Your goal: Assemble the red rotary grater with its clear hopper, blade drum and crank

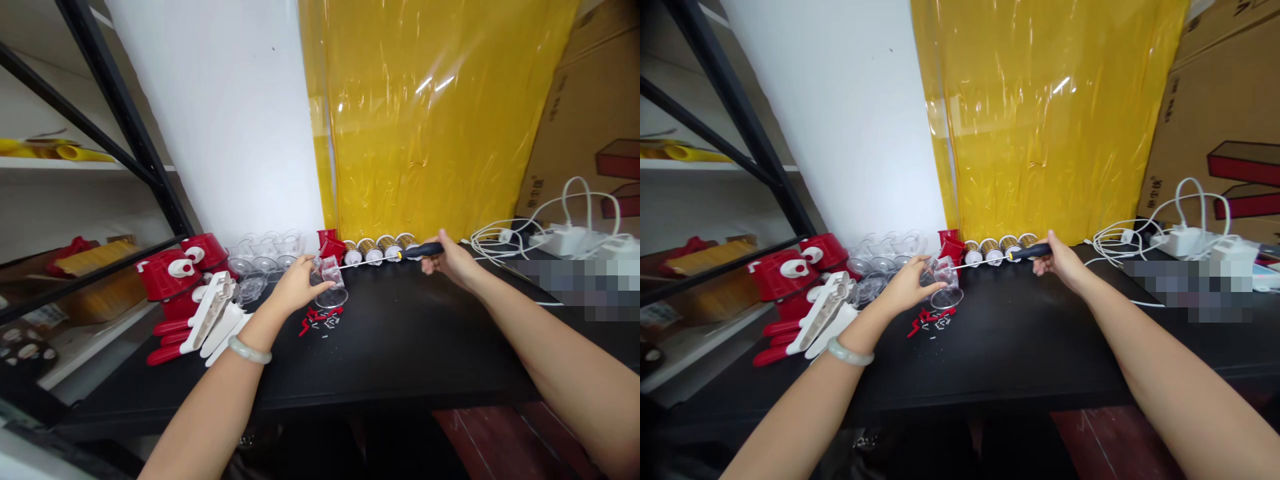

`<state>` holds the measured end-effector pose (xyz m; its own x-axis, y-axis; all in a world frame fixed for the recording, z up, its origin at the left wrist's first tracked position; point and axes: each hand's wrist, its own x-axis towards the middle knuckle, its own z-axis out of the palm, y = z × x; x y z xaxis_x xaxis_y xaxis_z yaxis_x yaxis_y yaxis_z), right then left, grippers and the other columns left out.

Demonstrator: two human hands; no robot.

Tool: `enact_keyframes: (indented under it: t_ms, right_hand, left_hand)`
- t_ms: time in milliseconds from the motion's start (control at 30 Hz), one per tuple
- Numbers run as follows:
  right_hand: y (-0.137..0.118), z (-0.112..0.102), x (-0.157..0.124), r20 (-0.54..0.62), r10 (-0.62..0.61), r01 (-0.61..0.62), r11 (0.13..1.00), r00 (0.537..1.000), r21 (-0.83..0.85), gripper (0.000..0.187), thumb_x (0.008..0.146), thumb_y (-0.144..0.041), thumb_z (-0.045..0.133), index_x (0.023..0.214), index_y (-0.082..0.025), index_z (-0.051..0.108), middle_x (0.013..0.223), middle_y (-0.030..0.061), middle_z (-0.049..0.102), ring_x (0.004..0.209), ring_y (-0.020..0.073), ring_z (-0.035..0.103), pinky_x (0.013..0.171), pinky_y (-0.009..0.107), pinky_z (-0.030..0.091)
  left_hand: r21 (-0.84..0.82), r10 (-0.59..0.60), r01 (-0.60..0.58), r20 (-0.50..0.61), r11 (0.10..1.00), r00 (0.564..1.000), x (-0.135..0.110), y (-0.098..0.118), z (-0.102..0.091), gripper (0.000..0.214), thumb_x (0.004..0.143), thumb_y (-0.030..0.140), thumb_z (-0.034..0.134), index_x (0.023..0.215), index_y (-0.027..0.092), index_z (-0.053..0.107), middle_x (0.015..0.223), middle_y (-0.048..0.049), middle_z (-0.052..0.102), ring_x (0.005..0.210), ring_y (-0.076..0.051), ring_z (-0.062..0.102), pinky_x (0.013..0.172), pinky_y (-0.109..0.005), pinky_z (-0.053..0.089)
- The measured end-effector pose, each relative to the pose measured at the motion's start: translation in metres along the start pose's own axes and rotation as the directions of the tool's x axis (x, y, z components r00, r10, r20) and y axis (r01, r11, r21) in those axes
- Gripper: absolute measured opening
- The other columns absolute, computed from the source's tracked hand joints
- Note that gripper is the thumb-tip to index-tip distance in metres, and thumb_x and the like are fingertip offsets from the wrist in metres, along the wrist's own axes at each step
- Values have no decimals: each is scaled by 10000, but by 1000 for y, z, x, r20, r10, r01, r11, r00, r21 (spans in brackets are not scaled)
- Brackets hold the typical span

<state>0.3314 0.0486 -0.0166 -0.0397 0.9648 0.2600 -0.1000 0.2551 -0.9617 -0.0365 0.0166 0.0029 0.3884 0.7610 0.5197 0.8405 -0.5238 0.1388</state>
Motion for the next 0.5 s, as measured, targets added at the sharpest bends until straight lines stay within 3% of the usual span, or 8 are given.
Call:
enact_keyframes:
  t_ms: [67, 133, 200, 267, 367, 433, 500]
  right_hand:
    - [-4, 1, -2, 20, 17, -19, 993, 1000, 115, 197, 893, -383, 400, 889, -233, 528, 701, 30, 689, 628, 181, 683, 569, 295, 533]
    - [-7, 3, -3, 26, -15, 10, 984, 1000, 180, 142, 815, -258, 461, 945, -251, 516, 840, 20, 714, 770, 189, 707, 647, 314, 549]
    - [-7, 3, -3, 26, -37, 32, 987, 999, 158, 179, 780, -226, 488, 957, -256, 500, 815, 14, 712, 751, 194, 707, 649, 326, 546]
    - [-4, 3, -2, 9, -34, 33, 997, 999, 66, 101, 822, -286, 497, 914, -248, 481, 653, 3, 674, 585, 187, 670, 589, 320, 528]
    - [1, 2, 0, -17, -28, 26, 996, 999, -90, 211, 881, -443, 482, 816, -245, 450, 440, -41, 543, 337, 142, 491, 497, 303, 481]
    - [2, 1, 1, -15, -13, 12, 996, 1000, -88, 240, 888, -475, 442, 820, -246, 466, 473, -25, 573, 369, 155, 528, 507, 310, 486]
    - [0, 0, 0, 15, -7, 7, 1000, 1000, 10, 178, 864, -409, 432, 887, -249, 506, 673, 17, 681, 576, 196, 669, 576, 329, 519]
  left_hand:
    - [12, -3, 2, 5, 1000, 1000, 0, 0, 0, 446, 795, 602, 595, 886, 165, 581, 1299, -172, 524, 1255, -305, 494, 1075, -435, 395]
    - [14, 7, -7, 3, 1000, 1000, 0, 0, -1, 440, 799, 600, 591, 887, 169, 580, 1287, -165, 531, 1253, -301, 495, 1073, -433, 397]
    - [11, 21, -21, -4, 1000, 1000, 0, 0, -1, 442, 800, 606, 588, 887, 172, 581, 1269, -155, 540, 1244, -295, 503, 1074, -424, 397]
    - [13, 26, -26, -12, 1000, 1000, 0, 0, 0, 453, 798, 617, 583, 894, 173, 580, 1266, -151, 540, 1235, -292, 510, 1075, -419, 396]
    - [17, 21, -21, -15, 1000, 1000, -1, -1, 0, 467, 794, 625, 583, 897, 170, 578, 1274, -156, 533, 1237, -294, 508, 1077, -418, 393]
    - [12, 20, -20, -10, 1000, 1000, -1, -1, 0, 463, 795, 621, 585, 899, 170, 580, 1269, -156, 534, 1238, -293, 506, 1075, -419, 395]
    - [6, 20, -20, -9, 1000, 1000, -1, 0, -1, 455, 798, 614, 586, 903, 170, 583, 1265, -153, 535, 1240, -294, 505, 1075, -421, 395]
